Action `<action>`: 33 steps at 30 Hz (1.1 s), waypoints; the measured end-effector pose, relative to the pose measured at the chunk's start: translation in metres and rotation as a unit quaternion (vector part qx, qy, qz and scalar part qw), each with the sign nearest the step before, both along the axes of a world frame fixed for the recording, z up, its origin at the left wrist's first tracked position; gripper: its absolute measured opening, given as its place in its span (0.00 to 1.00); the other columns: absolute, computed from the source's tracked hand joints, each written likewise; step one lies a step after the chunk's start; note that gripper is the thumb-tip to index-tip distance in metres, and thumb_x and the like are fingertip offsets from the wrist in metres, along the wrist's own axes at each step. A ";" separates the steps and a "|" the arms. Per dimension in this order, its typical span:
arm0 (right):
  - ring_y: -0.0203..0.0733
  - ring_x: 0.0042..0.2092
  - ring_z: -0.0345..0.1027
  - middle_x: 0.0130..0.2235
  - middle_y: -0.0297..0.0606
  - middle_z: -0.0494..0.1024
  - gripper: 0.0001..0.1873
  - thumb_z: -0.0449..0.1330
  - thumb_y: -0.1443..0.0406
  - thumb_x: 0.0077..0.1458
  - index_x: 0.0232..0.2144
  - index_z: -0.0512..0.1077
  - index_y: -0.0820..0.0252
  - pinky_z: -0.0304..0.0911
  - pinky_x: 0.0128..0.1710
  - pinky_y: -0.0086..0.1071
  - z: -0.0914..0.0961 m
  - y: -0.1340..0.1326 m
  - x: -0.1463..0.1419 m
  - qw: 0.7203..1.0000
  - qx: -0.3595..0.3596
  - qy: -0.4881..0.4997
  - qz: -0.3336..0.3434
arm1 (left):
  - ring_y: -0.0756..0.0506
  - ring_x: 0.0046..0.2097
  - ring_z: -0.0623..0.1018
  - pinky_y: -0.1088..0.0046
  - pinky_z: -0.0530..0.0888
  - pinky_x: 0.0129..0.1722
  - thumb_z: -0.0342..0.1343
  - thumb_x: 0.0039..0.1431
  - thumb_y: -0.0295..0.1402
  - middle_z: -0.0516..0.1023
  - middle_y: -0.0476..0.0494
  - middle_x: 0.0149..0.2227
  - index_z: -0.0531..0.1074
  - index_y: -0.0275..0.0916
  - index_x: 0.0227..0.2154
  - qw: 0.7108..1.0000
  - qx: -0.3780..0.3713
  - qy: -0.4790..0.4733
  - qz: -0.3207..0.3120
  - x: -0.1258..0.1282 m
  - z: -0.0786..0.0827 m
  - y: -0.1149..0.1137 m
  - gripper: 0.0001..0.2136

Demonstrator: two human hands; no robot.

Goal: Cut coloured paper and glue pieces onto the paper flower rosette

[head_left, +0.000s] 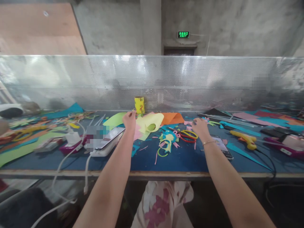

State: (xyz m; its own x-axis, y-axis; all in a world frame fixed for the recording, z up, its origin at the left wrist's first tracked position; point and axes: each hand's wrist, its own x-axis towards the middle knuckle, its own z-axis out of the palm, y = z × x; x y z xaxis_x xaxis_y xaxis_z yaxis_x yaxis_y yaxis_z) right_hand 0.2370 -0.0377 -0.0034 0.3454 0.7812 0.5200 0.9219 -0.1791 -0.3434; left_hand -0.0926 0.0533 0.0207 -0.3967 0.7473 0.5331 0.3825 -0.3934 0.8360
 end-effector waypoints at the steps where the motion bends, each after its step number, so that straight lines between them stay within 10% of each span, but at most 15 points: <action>1: 0.48 0.48 0.58 0.44 0.51 0.68 0.19 0.48 0.67 0.47 0.43 0.65 0.68 0.53 0.46 0.36 0.001 -0.001 0.002 1.000 0.006 0.004 -0.017 | 0.47 0.29 0.74 0.74 0.69 0.30 0.45 0.51 0.38 0.76 0.40 0.29 0.71 0.33 0.31 1.000 -0.004 0.014 0.022 -0.003 -0.001 0.001 0.15; 5: 0.50 0.46 0.61 0.44 0.52 0.67 0.21 0.50 0.68 0.44 0.43 0.65 0.67 0.55 0.42 0.36 0.004 -0.007 0.009 0.997 -0.063 0.001 -0.052 | 0.42 0.39 0.74 0.69 0.67 0.39 0.48 0.47 0.32 0.76 0.39 0.36 0.71 0.35 0.35 0.977 -0.046 0.201 0.059 0.005 -0.010 -0.002 0.13; 10: 0.47 0.40 0.67 0.38 0.52 0.72 0.18 0.52 0.68 0.42 0.38 0.70 0.67 0.58 0.35 0.33 0.001 -0.008 0.015 0.976 -0.213 -0.036 -0.007 | 0.42 0.47 0.70 0.69 0.62 0.47 0.46 0.50 0.35 0.73 0.41 0.43 0.71 0.39 0.39 0.884 -0.011 0.448 -0.132 0.041 -0.019 -0.014 0.15; 12: 0.45 0.37 0.67 0.34 0.48 0.73 0.15 0.53 0.66 0.41 0.33 0.72 0.64 0.58 0.34 0.31 -0.001 -0.007 0.010 0.970 -0.236 -0.044 0.033 | 0.42 0.46 0.70 0.69 0.63 0.46 0.43 0.53 0.36 0.73 0.40 0.43 0.72 0.39 0.37 0.874 -0.026 0.464 -0.144 0.044 -0.018 -0.017 0.15; 16: 0.50 0.42 0.65 0.41 0.49 0.71 0.18 0.57 0.60 0.37 0.34 0.71 0.62 0.58 0.36 0.34 -0.005 -0.008 -0.008 0.966 -0.238 -0.067 0.078 | 0.38 0.46 0.69 0.62 0.65 0.42 0.43 0.51 0.32 0.72 0.37 0.44 0.71 0.40 0.40 0.904 -0.112 0.412 0.023 0.017 -0.008 -0.017 0.16; 20: 0.50 0.41 0.66 0.40 0.52 0.71 0.21 0.57 0.61 0.37 0.36 0.70 0.67 0.58 0.34 0.33 -0.005 -0.008 -0.023 0.956 -0.256 -0.090 0.109 | 0.30 0.46 0.67 0.54 0.64 0.39 0.52 0.41 0.30 0.72 0.30 0.43 0.72 0.38 0.37 0.868 -0.274 0.394 0.126 -0.020 -0.004 -0.014 0.16; 33: 0.48 0.37 0.69 0.36 0.51 0.75 0.15 0.52 0.62 0.44 0.32 0.71 0.65 0.57 0.30 0.31 -0.008 -0.006 -0.014 0.972 -0.224 -0.056 0.052 | 0.25 0.53 0.59 0.42 0.53 0.45 0.56 0.34 0.45 0.73 0.30 0.43 0.74 0.40 0.27 0.796 -0.352 0.489 0.049 -0.016 -0.022 0.005 0.17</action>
